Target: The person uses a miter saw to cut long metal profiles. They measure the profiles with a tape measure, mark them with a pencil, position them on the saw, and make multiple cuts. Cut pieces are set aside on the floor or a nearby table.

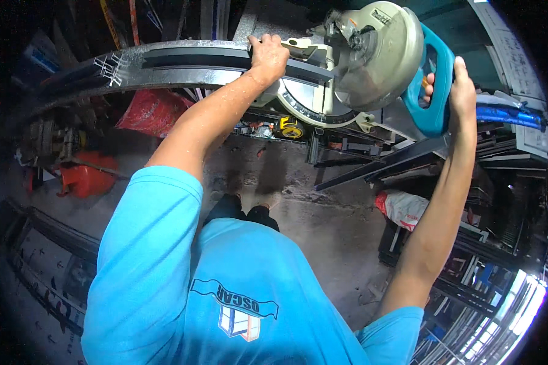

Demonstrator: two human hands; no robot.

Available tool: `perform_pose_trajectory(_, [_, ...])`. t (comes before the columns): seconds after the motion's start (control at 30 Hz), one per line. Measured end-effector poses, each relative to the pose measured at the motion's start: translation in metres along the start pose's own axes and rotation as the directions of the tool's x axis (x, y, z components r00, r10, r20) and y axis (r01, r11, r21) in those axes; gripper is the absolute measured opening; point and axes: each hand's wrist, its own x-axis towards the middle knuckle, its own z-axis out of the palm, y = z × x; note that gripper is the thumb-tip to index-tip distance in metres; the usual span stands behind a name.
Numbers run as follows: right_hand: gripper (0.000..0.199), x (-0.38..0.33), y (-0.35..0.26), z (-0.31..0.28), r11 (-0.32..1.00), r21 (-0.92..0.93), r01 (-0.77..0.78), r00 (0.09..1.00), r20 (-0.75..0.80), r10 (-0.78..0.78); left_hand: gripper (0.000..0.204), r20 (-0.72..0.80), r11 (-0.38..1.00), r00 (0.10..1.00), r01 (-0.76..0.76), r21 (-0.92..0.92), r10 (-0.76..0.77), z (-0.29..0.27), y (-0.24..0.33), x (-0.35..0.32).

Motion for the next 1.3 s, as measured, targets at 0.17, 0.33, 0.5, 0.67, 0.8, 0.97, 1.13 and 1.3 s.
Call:
perform_pose_trajectory(0.17, [0.068,-0.019,0.014,0.012,1.000,-0.028,0.007,0.998,-0.055,-0.008,0.024,0.021,1.000,1.000,-0.002,-0.014,0.002,-0.003,-0.002,-0.002])
perform_pose_trajectory(0.33, [0.064,-0.027,0.028,0.015,0.999,-0.013,0.044,0.994,-0.099,-0.045,0.023,0.030,1.000,1.000,-0.002,0.006,0.001,-0.001,0.001,0.000])
perform_pose_trajectory(0.5, [0.066,-0.029,0.038,0.020,0.997,-0.013,0.073,0.990,-0.121,-0.074,0.023,0.009,1.000,1.000,0.007,0.013,-0.007,-0.001,-0.001,-0.001])
perform_pose_trajectory(0.67, [0.066,-0.030,0.042,0.023,0.993,-0.028,0.114,0.979,-0.166,-0.117,0.022,0.036,1.000,0.999,-0.007,0.005,0.007,-0.002,-0.001,-0.001])
perform_pose_trajectory(0.8, [0.061,-0.028,0.045,0.017,0.997,-0.031,0.074,0.990,-0.116,-0.077,0.022,0.047,1.000,0.999,-0.019,-0.006,0.019,-0.003,-0.002,-0.001])
perform_pose_trajectory(0.97, [0.061,-0.030,0.038,0.021,0.998,-0.018,0.064,0.993,-0.103,-0.066,0.025,-0.003,0.999,1.000,-0.021,-0.031,0.021,0.003,-0.005,-0.002])
perform_pose_trajectory(1.13, [0.061,-0.032,0.036,0.020,0.999,-0.005,0.046,0.995,-0.094,-0.046,0.023,0.055,0.999,0.998,-0.026,-0.031,0.027,-0.002,-0.004,-0.002])
perform_pose_trajectory(1.3, [0.062,-0.029,0.039,0.017,0.998,-0.050,0.041,0.995,-0.093,-0.045,0.021,0.036,0.999,0.999,-0.034,-0.026,0.035,0.002,-0.006,-0.001])
